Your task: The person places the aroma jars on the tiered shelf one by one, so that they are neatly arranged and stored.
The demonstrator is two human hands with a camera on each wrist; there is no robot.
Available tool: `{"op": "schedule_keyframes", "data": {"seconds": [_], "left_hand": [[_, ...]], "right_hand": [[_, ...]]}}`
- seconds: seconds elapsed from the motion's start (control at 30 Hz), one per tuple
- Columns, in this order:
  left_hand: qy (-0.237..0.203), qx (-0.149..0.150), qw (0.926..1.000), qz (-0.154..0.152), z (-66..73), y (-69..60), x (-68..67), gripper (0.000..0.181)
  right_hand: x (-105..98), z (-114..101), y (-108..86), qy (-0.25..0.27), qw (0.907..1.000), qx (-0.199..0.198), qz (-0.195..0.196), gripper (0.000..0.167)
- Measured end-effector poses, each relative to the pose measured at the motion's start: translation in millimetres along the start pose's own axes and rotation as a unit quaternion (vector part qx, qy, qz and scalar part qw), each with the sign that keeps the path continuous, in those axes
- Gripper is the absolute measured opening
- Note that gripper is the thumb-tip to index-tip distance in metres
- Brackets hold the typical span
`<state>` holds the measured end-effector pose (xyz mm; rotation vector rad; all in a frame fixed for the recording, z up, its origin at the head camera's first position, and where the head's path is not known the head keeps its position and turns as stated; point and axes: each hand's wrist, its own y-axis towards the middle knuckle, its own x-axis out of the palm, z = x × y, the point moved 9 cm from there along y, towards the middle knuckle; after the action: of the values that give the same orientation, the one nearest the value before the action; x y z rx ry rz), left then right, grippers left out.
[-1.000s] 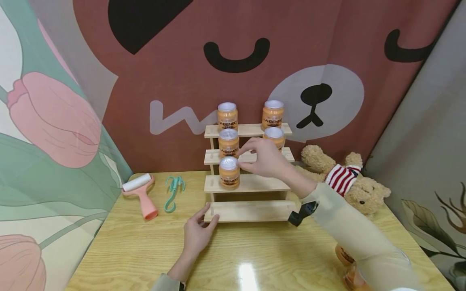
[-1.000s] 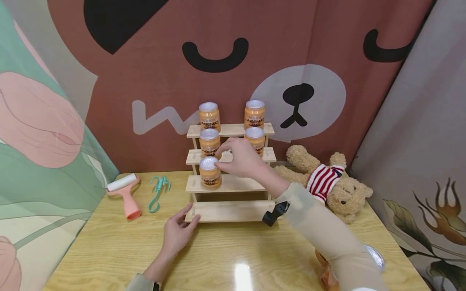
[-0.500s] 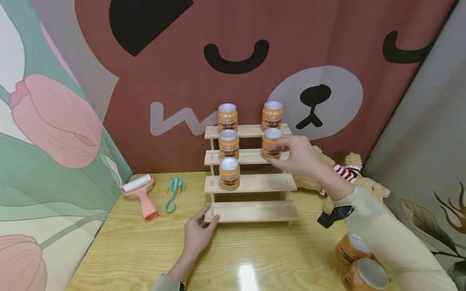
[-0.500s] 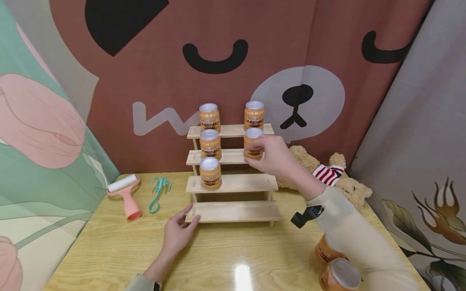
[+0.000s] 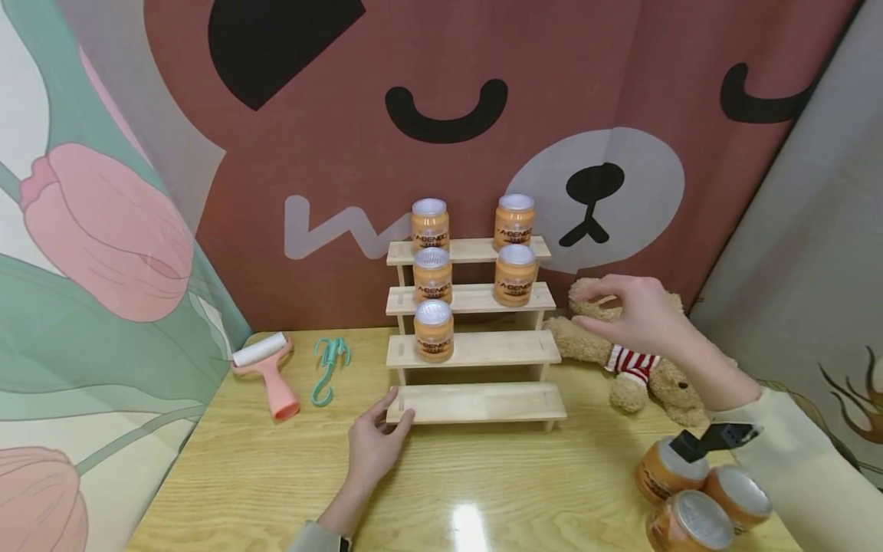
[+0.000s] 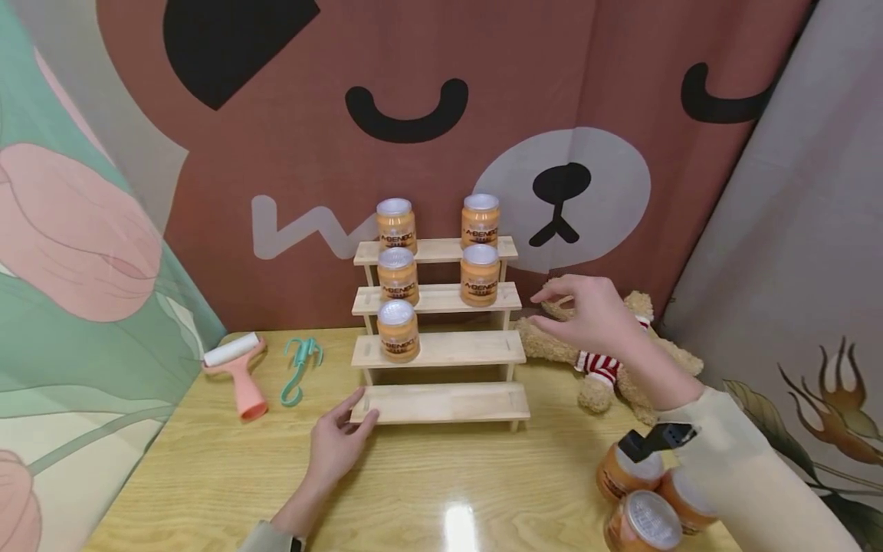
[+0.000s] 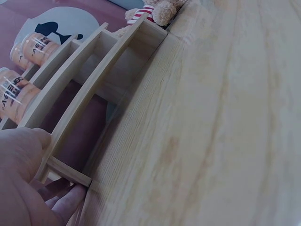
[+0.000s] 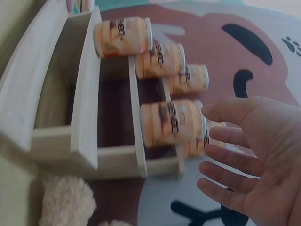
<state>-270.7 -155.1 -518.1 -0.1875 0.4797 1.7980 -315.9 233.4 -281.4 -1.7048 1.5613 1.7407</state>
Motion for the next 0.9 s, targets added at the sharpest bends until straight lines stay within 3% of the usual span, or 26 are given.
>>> {"op": "schedule_keyframes", "data": {"seconds": [0.27,0.5,0.77,0.9], "left_hand": [[-0.001,0.002,1.0000,0.001,-0.6,0.0,-0.1,0.050],[-0.005,0.000,1.0000,-0.003,-2.0,-0.7,0.8,0.051],[-0.007,-0.001,1.0000,-0.004,-4.4,0.6,2.2,0.052],[-0.006,-0.003,1.0000,-0.002,-4.7,0.8,2.0,0.052]], "right_hand": [[-6.4,29.8,-39.8,-0.034,0.9992,0.020,-0.007,0.029],[-1.5,49.1,-81.1,-0.026,0.9988,0.038,-0.017,0.032],[9.4,67.7,-122.6,0.002,0.9975,0.055,-0.044,0.036],[17.7,73.8,-137.6,0.033,0.9946,0.059,-0.079,0.036]]}}
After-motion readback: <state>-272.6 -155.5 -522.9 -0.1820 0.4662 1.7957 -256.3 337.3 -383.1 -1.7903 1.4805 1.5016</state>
